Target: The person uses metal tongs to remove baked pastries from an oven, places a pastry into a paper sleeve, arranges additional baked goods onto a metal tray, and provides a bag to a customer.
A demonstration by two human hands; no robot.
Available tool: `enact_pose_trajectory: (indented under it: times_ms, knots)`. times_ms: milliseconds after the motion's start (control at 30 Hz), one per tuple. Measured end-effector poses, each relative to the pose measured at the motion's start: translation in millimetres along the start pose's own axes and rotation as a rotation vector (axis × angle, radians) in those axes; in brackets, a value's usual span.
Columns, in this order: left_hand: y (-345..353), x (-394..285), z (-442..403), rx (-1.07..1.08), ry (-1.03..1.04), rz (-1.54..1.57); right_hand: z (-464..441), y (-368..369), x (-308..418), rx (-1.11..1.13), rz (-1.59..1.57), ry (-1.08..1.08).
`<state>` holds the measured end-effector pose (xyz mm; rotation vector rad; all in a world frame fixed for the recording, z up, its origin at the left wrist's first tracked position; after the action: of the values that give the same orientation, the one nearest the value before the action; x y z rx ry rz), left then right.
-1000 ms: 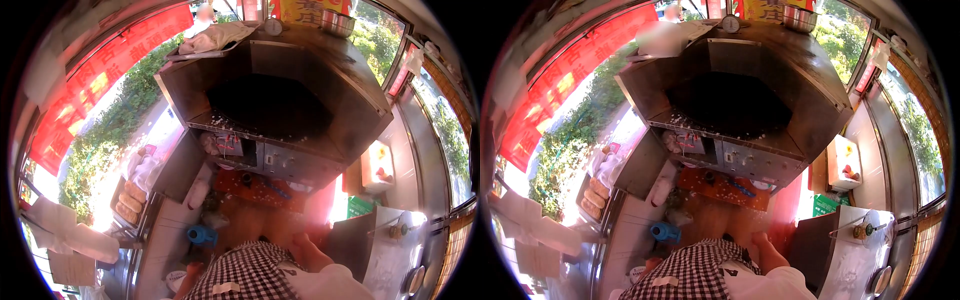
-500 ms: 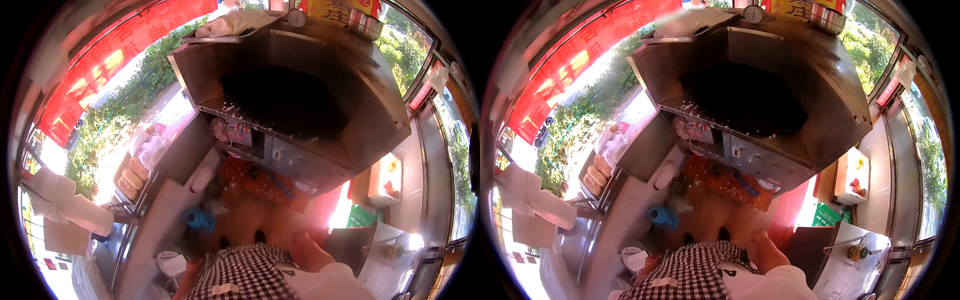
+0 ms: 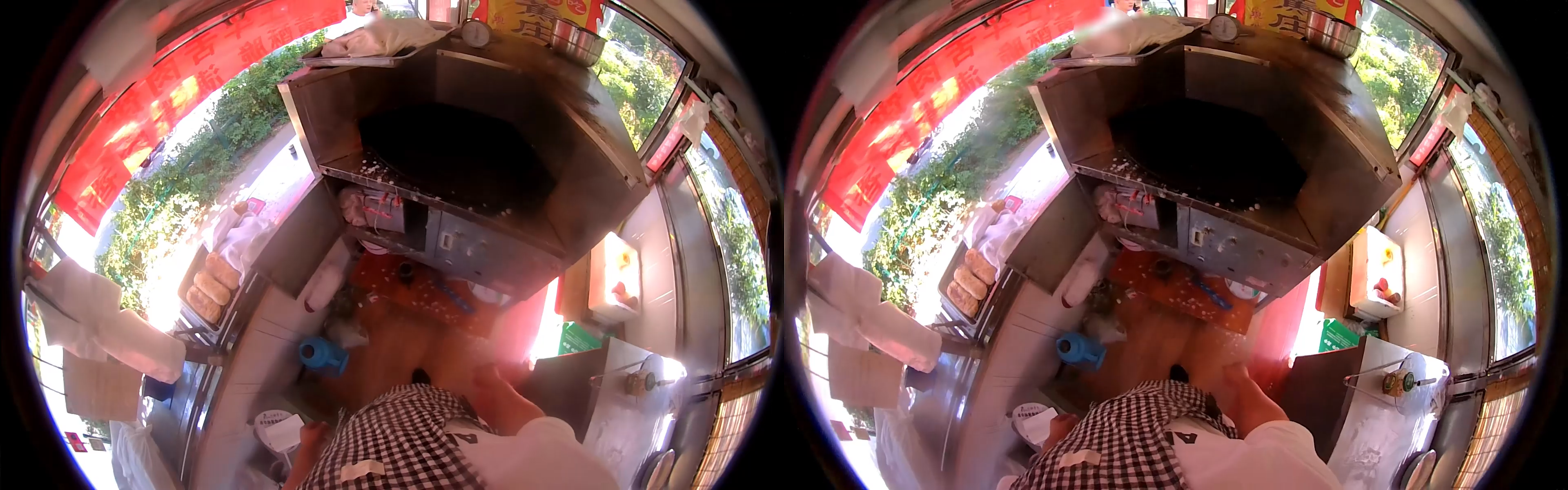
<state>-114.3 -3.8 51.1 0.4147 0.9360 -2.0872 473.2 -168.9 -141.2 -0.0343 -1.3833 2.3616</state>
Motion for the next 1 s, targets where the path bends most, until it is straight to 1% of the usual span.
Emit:
enact_pose_trajectory:
  times_ms: [67,133,200,233,300,333,367,400,433,467,500,600,667,700,733,767,800,833,867,900,967,1000]
  knots:
    - [-9.0,17.6,-12.7,0.006,0.012,0.044,1.1,29.3,-1.0,-0.054,-0.176,0.038]
    - [-19.3,29.7,-16.3,0.009,-0.006,0.092,-1.3,74.5,-6.8,-0.144,-0.472,0.053]
    - [-31.7,32.2,-9.4,0.037,0.041,-0.092,-9.6,128.1,-17.5,-0.27,-0.797,0.02]
    - [-37.8,33.1,-5.6,0.049,0.067,-0.183,-7.6,142.6,-17.5,-0.339,-1.011,-0.038]
    - [-28.1,125.2,-54.6,0.101,0.057,-0.014,5.5,143.2,-10.5,-0.393,-0.934,0.028]
    - [-24.5,157.6,-71.0,0.126,0.049,0.069,27.2,128.8,-0.5,-0.362,-0.878,0.098]
    - [-25.7,159.2,-78.3,0.241,0.357,-0.285,48.8,102.9,15.9,-0.323,-0.823,0.177]
    - [-27.1,155.2,-77.3,0.204,0.765,-0.738,70.6,80.4,31.1,-0.3,-0.801,0.252]
    - [-30.3,146.6,-68.5,0.069,1.132,-0.986,92.2,62.8,46.5,-0.282,-0.812,0.32]
    - [-39.4,155.1,-74.5,0.142,1.017,-0.951,113.7,47.5,61.3,-0.266,-0.846,0.393]
    - [-44.9,150.6,-76.6,0.204,0.927,-0.934,137.3,37.4,73.3,-0.258,-0.966,0.501]
    - [-51.0,125.5,-84.2,0.3,0.847,-0.961,211.8,14.0,100.0,-0.249,-1.516,0.886]
    - [-58.0,108.1,-87.3,0.326,0.929,-1.065,240.0,3.2,113.7,-0.103,-1.181,0.848]
    - [-61.6,100.2,-88.1,0.331,0.971,-1.117,249.5,19.4,112.3,-0.112,-1.184,0.861]
    - [-63.9,91.5,-87.4,0.319,1.052,-1.203,259.5,34.7,110.9,-0.174,-1.27,0.897]
    - [-67.3,82.5,-83.7,0.307,1.135,-1.284,265.6,73.4,108.6,-0.365,-1.546,0.941]
    - [-69.2,74.7,-80.3,0.285,1.19,-1.355,270.6,94.8,103.4,-0.492,-1.716,0.959]
    - [-70.7,66.1,-77.7,0.303,1.219,-1.362,277.2,104.1,99.7,-0.57,-1.815,0.983]
    - [-72.8,57.9,-76.3,0.399,1.072,-1.208,288.0,87.7,99.5,-0.581,-1.852,1.023]
    - [-72.8,50.9,-72.9,0.432,0.996,-1.12,286.7,86.2,89.4,-0.513,-1.76,1.049]
    - [-65.5,35.8,-67.7,0.425,0.816,-0.97,284.8,83.0,67.9,-0.378,-1.574,1.091]
    - [-58.8,30.1,-64.8,0.422,0.746,-0.907,283.7,72.3,61.9,-0.402,-1.567,1.078]
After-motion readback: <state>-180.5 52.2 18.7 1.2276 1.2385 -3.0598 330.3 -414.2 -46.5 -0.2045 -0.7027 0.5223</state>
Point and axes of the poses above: each hand's wrist, its own z-axis away from the middle knuckle, its own y-axis out of the palm, x = y × z, the point moved 4 cm from there along -z, towards the middle knuckle, and after that the axes turned 8 degrees about -z, right-handed, at the moved point
